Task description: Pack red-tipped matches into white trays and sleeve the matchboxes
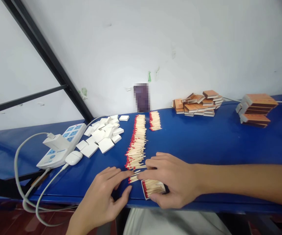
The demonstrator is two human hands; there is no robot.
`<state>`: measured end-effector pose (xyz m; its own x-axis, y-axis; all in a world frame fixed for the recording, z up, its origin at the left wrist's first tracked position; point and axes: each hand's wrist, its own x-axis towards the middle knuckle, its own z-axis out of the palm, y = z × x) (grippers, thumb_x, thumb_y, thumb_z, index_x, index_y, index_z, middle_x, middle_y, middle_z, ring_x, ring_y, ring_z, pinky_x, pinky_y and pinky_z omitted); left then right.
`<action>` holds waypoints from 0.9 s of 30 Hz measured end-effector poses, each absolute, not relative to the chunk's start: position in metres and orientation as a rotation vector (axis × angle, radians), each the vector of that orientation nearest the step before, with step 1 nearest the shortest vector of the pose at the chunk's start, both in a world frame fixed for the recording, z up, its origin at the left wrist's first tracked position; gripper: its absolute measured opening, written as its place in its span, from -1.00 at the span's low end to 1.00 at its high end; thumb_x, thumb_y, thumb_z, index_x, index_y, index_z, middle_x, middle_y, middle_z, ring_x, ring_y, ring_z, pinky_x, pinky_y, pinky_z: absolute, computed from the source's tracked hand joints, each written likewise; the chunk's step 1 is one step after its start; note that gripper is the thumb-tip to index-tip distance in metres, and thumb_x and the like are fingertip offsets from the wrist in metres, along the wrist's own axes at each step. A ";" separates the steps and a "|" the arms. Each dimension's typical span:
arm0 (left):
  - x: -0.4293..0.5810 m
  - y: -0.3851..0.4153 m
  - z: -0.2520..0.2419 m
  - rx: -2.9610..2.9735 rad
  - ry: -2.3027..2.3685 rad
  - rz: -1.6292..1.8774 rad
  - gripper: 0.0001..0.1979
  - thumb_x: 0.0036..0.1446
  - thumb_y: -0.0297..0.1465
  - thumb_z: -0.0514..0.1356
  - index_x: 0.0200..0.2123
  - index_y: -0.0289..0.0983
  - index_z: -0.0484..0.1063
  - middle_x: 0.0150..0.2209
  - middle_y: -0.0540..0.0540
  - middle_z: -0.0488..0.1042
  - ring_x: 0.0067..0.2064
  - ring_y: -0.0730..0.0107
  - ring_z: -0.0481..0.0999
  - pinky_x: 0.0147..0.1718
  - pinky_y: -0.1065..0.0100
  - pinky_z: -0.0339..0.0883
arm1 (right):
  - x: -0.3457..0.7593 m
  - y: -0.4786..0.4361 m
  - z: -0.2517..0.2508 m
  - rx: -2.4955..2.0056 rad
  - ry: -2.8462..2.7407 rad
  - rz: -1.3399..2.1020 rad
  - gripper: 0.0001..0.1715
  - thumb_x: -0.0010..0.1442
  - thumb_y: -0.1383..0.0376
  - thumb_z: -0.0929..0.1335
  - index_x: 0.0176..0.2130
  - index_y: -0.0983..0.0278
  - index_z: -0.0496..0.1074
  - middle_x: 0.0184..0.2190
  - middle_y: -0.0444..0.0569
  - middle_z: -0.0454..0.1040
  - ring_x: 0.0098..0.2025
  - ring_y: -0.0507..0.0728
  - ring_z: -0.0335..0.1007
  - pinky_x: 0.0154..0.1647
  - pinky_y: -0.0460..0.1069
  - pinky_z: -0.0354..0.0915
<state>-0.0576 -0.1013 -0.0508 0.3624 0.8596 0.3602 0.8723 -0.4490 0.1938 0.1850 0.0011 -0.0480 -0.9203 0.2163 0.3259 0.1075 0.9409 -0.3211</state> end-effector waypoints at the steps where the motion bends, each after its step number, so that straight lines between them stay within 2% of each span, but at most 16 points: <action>1: -0.058 -0.102 -0.051 -2.572 -1.636 -0.650 -0.71 0.22 -0.37 0.20 0.01 -0.16 0.50 -0.43 0.03 0.53 -0.34 0.31 0.58 -0.02 0.15 0.47 | 0.185 0.001 -0.048 -0.238 -2.722 0.422 -0.50 0.16 0.08 0.31 0.01 0.28 0.48 -0.35 -0.04 0.39 -0.39 0.10 0.19 -0.30 0.02 0.04; 4: -0.058 -0.102 -0.051 -2.570 -1.643 -0.655 -0.71 0.22 -0.36 0.21 0.02 -0.16 0.50 -0.50 0.06 0.50 -0.34 0.30 0.59 0.00 0.13 0.46 | 0.185 0.000 -0.048 -0.249 -2.718 0.427 -0.47 0.15 0.09 0.31 0.04 0.30 0.47 -0.33 -0.03 0.41 -0.38 0.11 0.22 -0.29 0.03 0.07; 7: -0.059 -0.103 -0.052 -2.551 -1.639 -0.667 -0.71 0.22 -0.34 0.21 0.01 -0.15 0.50 -0.42 0.01 0.56 -0.23 0.22 0.62 0.03 0.08 0.44 | 0.184 0.000 -0.048 -0.257 -2.732 0.425 -0.47 0.16 0.07 0.30 0.03 0.29 0.48 -0.32 -0.02 0.41 -0.38 0.11 0.22 -0.28 0.04 0.08; 11: -0.060 -0.103 -0.054 -2.547 -1.651 -0.644 -0.70 0.23 -0.33 0.21 0.03 -0.11 0.48 -0.32 -0.01 0.59 -0.22 0.21 0.62 0.05 0.02 0.43 | 0.184 0.001 -0.049 -0.264 -2.733 0.430 -0.48 0.16 0.07 0.29 0.02 0.28 0.48 -0.32 -0.02 0.40 -0.38 0.11 0.22 -0.27 0.04 0.08; 14: -0.059 -0.103 -0.054 -2.557 -1.640 -0.642 -0.71 0.23 -0.33 0.21 0.03 -0.12 0.48 -0.33 0.00 0.59 -0.25 0.24 0.61 0.03 0.06 0.43 | 0.184 0.001 -0.049 -0.260 -2.734 0.445 -0.46 0.16 0.07 0.29 0.03 0.30 0.47 -0.32 -0.03 0.41 -0.37 0.12 0.23 -0.27 0.04 0.09; 18: -0.059 -0.102 -0.053 -2.587 -1.616 -0.636 -0.69 0.23 -0.34 0.23 0.05 -0.13 0.46 -0.47 0.07 0.51 -0.40 0.34 0.56 -0.01 0.13 0.45 | 0.184 0.001 -0.049 -0.272 -2.737 0.444 -0.40 0.16 0.05 0.31 0.08 0.32 0.42 -0.30 -0.03 0.42 -0.35 0.13 0.24 -0.26 0.03 0.10; 20: -0.059 -0.101 -0.053 -2.577 -1.606 -0.635 -0.68 0.23 -0.33 0.23 0.05 -0.12 0.46 -0.47 0.07 0.51 -0.37 0.33 0.57 0.00 0.12 0.44 | 0.183 0.001 -0.049 -0.282 -2.747 0.430 -0.39 0.16 0.03 0.32 0.08 0.32 0.42 -0.30 -0.02 0.42 -0.35 0.13 0.24 -0.26 0.03 0.09; 24: -0.061 -0.101 -0.055 -2.560 -1.605 -0.614 -0.70 0.23 -0.30 0.24 0.03 -0.11 0.48 -0.34 0.02 0.58 -0.25 0.27 0.61 0.04 0.11 0.42 | 0.183 0.002 -0.049 -0.288 -2.757 0.420 -0.43 0.16 0.03 0.31 0.06 0.29 0.44 -0.32 -0.03 0.41 -0.37 0.12 0.22 -0.26 0.03 0.07; 27: -0.061 -0.101 -0.055 -2.574 -1.606 -0.615 -0.71 0.23 -0.32 0.23 0.03 -0.13 0.48 -0.39 0.04 0.55 -0.30 0.30 0.59 0.03 0.13 0.43 | 0.184 0.002 -0.048 -0.292 -2.750 0.439 -0.44 0.16 0.04 0.32 0.05 0.29 0.45 -0.33 -0.04 0.40 -0.38 0.11 0.21 -0.28 0.02 0.07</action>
<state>-0.0610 -0.1014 -0.0554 0.3830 0.8531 0.3543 0.8715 -0.4609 0.1677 0.1838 0.0017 -0.0477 -0.9210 0.2516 0.2975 0.1464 0.9310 -0.3344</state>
